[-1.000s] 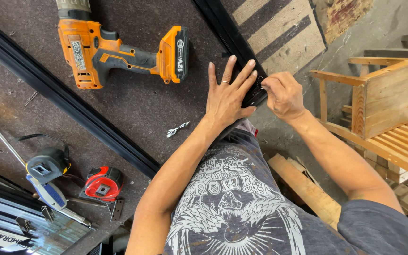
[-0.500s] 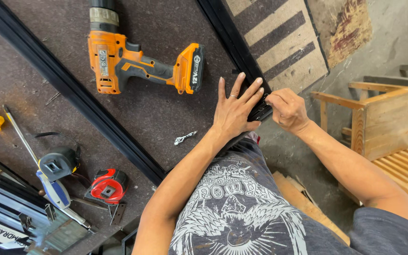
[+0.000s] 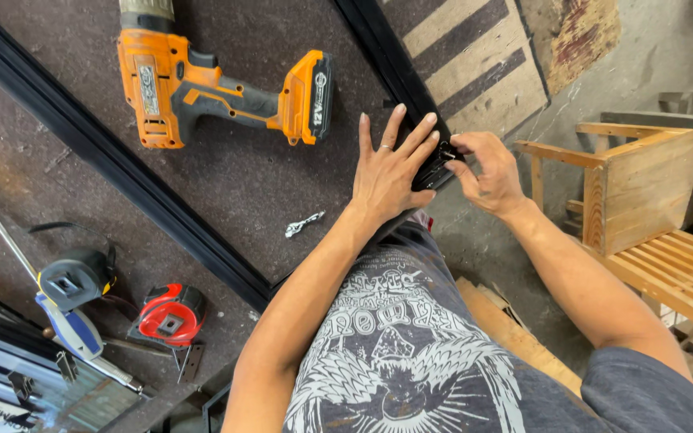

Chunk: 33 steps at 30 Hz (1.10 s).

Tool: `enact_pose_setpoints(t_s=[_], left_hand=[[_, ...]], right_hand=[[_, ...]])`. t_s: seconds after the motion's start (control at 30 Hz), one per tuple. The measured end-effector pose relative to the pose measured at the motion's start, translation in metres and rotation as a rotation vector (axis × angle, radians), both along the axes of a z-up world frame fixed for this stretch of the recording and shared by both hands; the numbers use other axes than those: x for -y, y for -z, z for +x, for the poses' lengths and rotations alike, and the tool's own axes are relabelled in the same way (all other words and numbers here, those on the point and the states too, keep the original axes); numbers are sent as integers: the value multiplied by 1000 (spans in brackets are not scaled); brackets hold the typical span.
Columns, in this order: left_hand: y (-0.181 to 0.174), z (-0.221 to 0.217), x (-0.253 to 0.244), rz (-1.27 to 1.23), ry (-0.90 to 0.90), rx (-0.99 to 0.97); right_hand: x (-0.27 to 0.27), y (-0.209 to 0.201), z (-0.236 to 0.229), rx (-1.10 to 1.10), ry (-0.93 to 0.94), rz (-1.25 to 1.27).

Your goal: The person assembles a black window frame by drilling pilot holes and inserting screws at the corners. They use a cordless drill and pliers to secure the frame pieces together on a workbench.

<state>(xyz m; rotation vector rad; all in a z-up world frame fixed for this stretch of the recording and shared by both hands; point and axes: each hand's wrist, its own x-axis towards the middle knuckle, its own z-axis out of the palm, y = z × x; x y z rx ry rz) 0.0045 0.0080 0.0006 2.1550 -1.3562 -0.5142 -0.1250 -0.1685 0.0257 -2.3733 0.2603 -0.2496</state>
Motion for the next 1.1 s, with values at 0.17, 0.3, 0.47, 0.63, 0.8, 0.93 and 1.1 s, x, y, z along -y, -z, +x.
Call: enact_pose_setpoints(t_s=[0.17, 0.3, 0.47, 0.63, 0.8, 0.93, 1.1], left_hand=[[-4, 11, -2, 3, 8, -21], [-15, 6, 2, 28, 16, -14], [-23, 12, 0, 16, 21, 48], [-31, 7, -1, 8, 10, 46], [-22, 6, -1, -24, 5, 21], [-24, 22, 2, -41, 7, 8], [-20, 13, -3, -51, 5, 40]], right_hand=[[13, -14, 14, -109, 21, 190], [56, -20, 35, -166, 235, 396], [103, 11, 155, 24, 327, 763], [110, 7, 368, 135, 306, 892], [108, 45, 526, 372, 542, -86], [134, 44, 576, 104, 684, 101], [173, 23, 515, 37, 418, 1044]])
